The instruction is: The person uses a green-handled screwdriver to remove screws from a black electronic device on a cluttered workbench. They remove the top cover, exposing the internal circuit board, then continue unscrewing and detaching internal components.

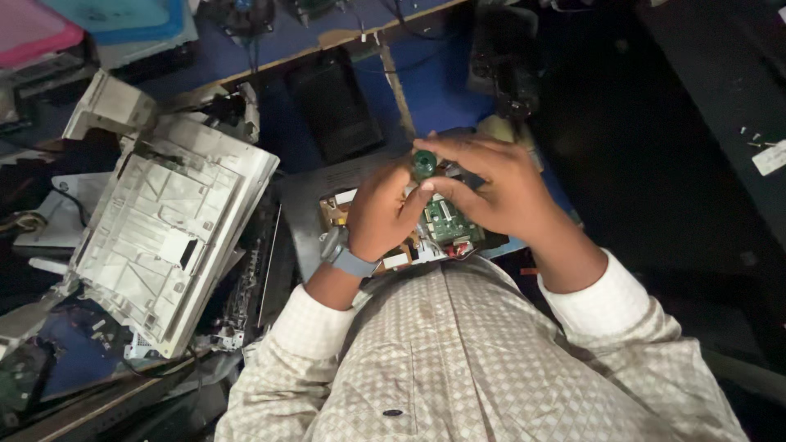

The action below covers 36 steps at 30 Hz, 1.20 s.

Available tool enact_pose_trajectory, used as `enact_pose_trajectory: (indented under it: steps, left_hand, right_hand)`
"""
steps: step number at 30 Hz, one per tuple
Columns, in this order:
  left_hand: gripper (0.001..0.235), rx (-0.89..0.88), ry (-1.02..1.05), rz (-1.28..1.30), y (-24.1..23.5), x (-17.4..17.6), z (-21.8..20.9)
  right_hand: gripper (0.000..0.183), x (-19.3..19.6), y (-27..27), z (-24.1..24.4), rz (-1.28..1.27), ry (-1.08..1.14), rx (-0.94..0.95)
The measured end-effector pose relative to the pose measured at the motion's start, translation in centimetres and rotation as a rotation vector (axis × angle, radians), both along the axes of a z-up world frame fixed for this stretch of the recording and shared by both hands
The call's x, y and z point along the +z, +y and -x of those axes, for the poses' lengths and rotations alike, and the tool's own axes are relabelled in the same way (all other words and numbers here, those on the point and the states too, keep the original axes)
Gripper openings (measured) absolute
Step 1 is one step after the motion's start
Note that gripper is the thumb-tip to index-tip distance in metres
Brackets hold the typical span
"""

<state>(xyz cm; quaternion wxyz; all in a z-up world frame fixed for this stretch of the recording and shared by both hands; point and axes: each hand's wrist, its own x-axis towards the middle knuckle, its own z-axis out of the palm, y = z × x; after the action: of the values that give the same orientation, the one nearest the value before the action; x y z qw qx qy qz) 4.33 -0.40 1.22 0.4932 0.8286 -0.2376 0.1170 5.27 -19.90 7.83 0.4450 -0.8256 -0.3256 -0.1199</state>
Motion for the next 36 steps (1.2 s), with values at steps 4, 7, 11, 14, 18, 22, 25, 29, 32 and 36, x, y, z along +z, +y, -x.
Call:
enact_pose_trajectory:
  steps: [4,7,11,14,18,22,25,29,32,36]
  left_hand:
    - [0.02,-0.053,-0.011,0.034,0.5,-1.3,-0.5]
    - [0.02,-0.04,-0.014,0.038,0.5,-1.7,-0.7]
    - [0.021,-0.035,-0.048,0.034,0.4,-1.7,-0.8]
    - [0.021,-0.047,-0.052,0.031,0.4,-1.7,-0.8]
    - [0.024,-0.067,-0.003,0.037,0.5,-1.6,-0.9]
    - [0.025,-0.06,-0.044,0.029,0.4,-1.7,-0.8]
    - [0.024,-0.067,-0.051,0.034,0.4,-1.9,-0.9]
    - [0.022,-0.07,-0.007,-0.009,0.5,-1.9,-1.2]
    - [0.021,-0.065,0.01,-0.019,0.5,-1.7,-1.3]
    - [0.019,-0.078,-0.054,0.042,0.5,-1.4,-1.2]
  right_hand:
    - [0.044,-0.9,-0.1,-0.2,-0.003,0.003,0.032]
    - [0.045,-1.1,-0.1,-0.2,-0.014,0.021,0.046]
    - [0.044,-1.1,0.1,-0.2,-0.023,0.029,0.043]
    - [0.042,-1.1,0.1,-0.1,-0.042,0.037,0.031]
    - [0.042,-1.0,0.1,-0.1,-0.02,0.027,0.02]
    - [0.042,-1.1,0.1,-0.1,-0.026,0.028,0.026]
    - [0.042,-1.1,0.0,-0.1,-0.027,0.034,0.026]
    - [0.042,-1.2,-0.2,-0.2,-0.04,0.031,0.035]
    - [0.041,-1.3,-0.2,-0.2,-0.032,0.046,0.031]
    - [0.041,-1.3,-0.2,-0.2,-0.008,0.044,0.032]
